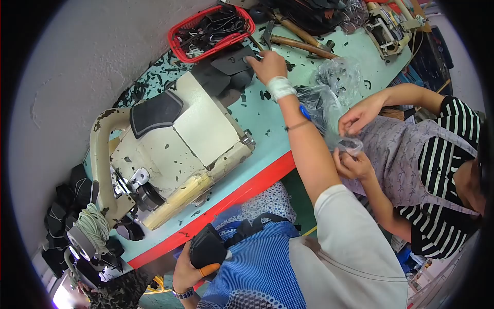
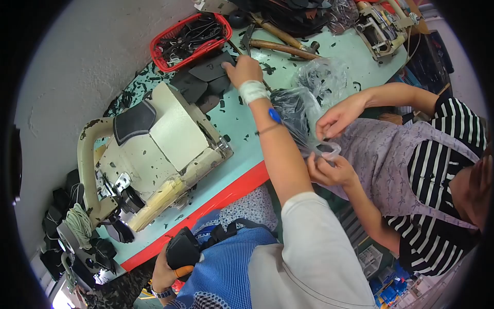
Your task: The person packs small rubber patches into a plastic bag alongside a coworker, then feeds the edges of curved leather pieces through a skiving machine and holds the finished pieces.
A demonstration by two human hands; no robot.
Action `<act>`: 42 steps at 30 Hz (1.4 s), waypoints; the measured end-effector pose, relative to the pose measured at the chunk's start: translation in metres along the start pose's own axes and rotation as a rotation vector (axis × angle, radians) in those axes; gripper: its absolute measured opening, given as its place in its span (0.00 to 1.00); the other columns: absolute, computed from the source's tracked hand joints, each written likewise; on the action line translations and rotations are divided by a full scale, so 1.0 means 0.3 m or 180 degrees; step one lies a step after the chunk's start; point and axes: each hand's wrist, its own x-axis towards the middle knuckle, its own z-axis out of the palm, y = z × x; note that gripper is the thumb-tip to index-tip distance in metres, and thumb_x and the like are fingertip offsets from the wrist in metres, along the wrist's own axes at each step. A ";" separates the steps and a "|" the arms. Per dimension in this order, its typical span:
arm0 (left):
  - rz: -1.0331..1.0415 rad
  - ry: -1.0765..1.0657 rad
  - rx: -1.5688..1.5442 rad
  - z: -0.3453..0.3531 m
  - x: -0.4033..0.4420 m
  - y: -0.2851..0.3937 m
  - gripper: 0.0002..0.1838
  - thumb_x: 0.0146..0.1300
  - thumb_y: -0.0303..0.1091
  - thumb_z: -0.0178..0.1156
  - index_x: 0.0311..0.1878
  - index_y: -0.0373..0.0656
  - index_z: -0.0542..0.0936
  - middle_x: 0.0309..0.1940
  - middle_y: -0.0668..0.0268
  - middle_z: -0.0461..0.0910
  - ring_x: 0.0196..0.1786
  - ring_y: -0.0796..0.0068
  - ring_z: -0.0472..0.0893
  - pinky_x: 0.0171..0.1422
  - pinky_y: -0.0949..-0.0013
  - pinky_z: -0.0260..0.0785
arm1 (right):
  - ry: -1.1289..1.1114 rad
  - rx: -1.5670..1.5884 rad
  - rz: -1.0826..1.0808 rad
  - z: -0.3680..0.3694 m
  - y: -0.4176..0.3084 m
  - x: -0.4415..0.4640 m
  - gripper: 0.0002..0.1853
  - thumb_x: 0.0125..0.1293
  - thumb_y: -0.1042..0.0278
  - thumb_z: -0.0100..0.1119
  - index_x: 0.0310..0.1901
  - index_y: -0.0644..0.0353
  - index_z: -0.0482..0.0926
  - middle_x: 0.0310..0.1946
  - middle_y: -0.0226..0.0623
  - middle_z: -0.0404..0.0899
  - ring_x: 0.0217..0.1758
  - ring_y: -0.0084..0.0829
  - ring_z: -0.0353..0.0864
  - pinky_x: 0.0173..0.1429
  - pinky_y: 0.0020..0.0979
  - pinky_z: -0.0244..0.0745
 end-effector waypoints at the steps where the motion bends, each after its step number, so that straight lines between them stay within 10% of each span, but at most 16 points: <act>1: 0.0000 0.0012 0.0019 0.000 -0.003 -0.009 0.46 0.41 0.33 0.81 0.64 0.33 0.67 0.53 0.57 0.79 0.56 0.70 0.78 0.63 0.66 0.69 | -0.0075 -0.0066 0.0117 0.019 0.007 0.025 0.13 0.55 0.60 0.65 0.37 0.61 0.86 0.34 0.56 0.83 0.40 0.53 0.83 0.50 0.44 0.78; 32: -0.0134 0.0068 -0.0101 -0.005 -0.001 -0.037 0.47 0.40 0.35 0.82 0.63 0.32 0.68 0.53 0.58 0.79 0.55 0.70 0.79 0.62 0.66 0.70 | -0.0655 -0.0001 -0.1099 0.054 -0.083 0.040 0.12 0.57 0.62 0.63 0.38 0.61 0.86 0.38 0.50 0.84 0.45 0.48 0.83 0.55 0.42 0.77; 42: -0.0058 0.0100 -0.0068 -0.013 -0.016 -0.056 0.46 0.40 0.34 0.82 0.63 0.33 0.68 0.53 0.58 0.79 0.56 0.71 0.78 0.63 0.67 0.69 | -0.0284 0.0783 -0.0347 -0.010 0.020 -0.080 0.06 0.56 0.70 0.62 0.31 0.63 0.83 0.29 0.49 0.83 0.37 0.48 0.84 0.45 0.41 0.78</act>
